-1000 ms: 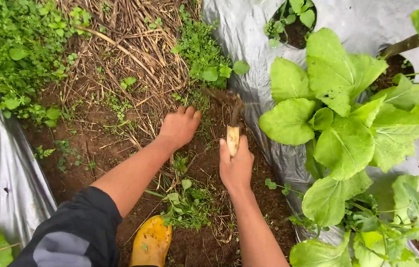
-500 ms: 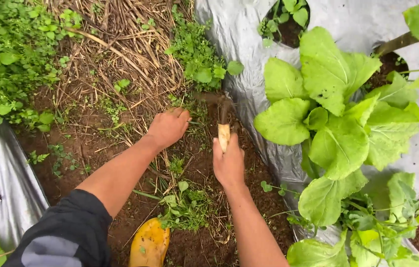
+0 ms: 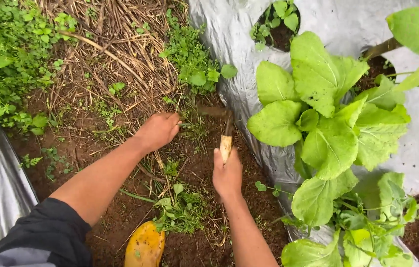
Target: Using a small hand hoe to remove weeds from the soil between rows of plants covered in plastic mulch.
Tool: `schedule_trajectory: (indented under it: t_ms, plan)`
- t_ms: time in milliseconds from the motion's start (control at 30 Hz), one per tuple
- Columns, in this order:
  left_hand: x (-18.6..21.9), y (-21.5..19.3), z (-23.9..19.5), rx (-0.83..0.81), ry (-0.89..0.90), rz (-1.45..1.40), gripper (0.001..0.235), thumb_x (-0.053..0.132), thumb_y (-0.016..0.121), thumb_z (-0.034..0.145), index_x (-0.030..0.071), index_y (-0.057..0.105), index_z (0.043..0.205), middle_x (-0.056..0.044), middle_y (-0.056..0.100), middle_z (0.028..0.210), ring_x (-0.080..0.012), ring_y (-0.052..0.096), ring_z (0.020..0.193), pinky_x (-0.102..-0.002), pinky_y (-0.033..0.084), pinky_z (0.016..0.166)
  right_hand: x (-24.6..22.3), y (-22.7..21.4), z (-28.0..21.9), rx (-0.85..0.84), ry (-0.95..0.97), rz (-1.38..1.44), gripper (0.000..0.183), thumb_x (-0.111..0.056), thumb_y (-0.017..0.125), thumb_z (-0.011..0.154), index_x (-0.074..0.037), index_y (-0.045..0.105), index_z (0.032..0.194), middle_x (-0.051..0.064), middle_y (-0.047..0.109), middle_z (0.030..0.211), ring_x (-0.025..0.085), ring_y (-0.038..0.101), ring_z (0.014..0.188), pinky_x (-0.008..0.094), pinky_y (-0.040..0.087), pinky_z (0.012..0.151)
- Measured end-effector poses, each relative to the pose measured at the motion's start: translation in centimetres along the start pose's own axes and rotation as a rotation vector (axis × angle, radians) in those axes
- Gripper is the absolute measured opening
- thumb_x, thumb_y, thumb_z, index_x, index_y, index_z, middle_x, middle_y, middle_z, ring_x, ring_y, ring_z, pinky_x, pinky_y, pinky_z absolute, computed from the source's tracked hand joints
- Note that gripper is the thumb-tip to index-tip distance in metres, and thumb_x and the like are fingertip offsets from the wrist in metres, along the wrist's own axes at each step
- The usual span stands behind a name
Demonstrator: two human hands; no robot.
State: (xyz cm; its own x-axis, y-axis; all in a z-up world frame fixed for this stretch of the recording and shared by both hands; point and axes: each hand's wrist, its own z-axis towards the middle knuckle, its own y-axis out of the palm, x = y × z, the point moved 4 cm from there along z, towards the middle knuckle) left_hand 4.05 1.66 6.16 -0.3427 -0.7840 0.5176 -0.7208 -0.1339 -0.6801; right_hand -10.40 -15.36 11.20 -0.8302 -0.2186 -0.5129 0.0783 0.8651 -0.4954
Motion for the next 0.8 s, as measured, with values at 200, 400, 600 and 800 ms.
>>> schedule_trajectory:
  t_ms: [200, 400, 600, 800]
  plan:
    - [-2.1, 4.4, -4.4, 0.032, 0.237, 0.156, 0.026, 0.019, 0.043, 0.108, 0.009, 0.063, 0.096, -0.006, 0.066, 0.081, -0.0186, 0.068, 0.070, -0.030, 0.070, 0.066, 9.7, 0.8, -3.7, -0.028, 0.122, -0.038, 0.022, -0.026, 0.045, 0.106, -0.008, 0.057, 0.111, -0.001, 0.060, 0.074, 0.008, 0.051, 0.051, 0.021, 0.049, 0.040]
    - [4.0, 1.0, -3.1, 0.065, 0.224, 0.413, 0.080, 0.063, 0.050, 0.097, 0.003, 0.039, 0.148, -0.024, 0.048, 0.138, -0.0290, 0.065, 0.094, -0.035, 0.064, 0.061, 13.6, -2.9, -5.6, 0.111, 0.060, -0.089, 0.029, -0.041, 0.053, 0.098, -0.012, 0.059, 0.098, 0.001, 0.061, 0.070, 0.012, 0.051, 0.055, 0.030, 0.043, 0.048]
    - [4.7, 5.1, 1.6, 0.121, 0.255, 0.224, 0.056, -0.025, 0.057, 0.074, 0.004, 0.066, 0.121, -0.015, 0.065, 0.132, -0.0316, 0.067, 0.118, -0.038, 0.069, 0.082, 3.8, -2.9, -2.6, 0.160, -0.136, 0.102, 0.015, -0.024, 0.055, 0.101, -0.010, 0.059, 0.101, 0.000, 0.060, 0.078, 0.010, 0.050, 0.058, 0.026, 0.045, 0.047]
    - [-4.7, 12.3, -1.5, 0.647, 0.511, 0.219, 0.008, 0.005, 0.066, 0.092, 0.004, 0.064, 0.099, -0.006, 0.060, 0.094, -0.0247, 0.070, 0.093, -0.031, 0.060, 0.084, 0.3, 0.7, 1.2, -0.046, -0.197, 0.197, 0.045, -0.032, 0.040, 0.107, 0.009, 0.052, 0.096, 0.009, 0.055, 0.049, 0.017, 0.056, 0.033, 0.028, 0.046, 0.032]
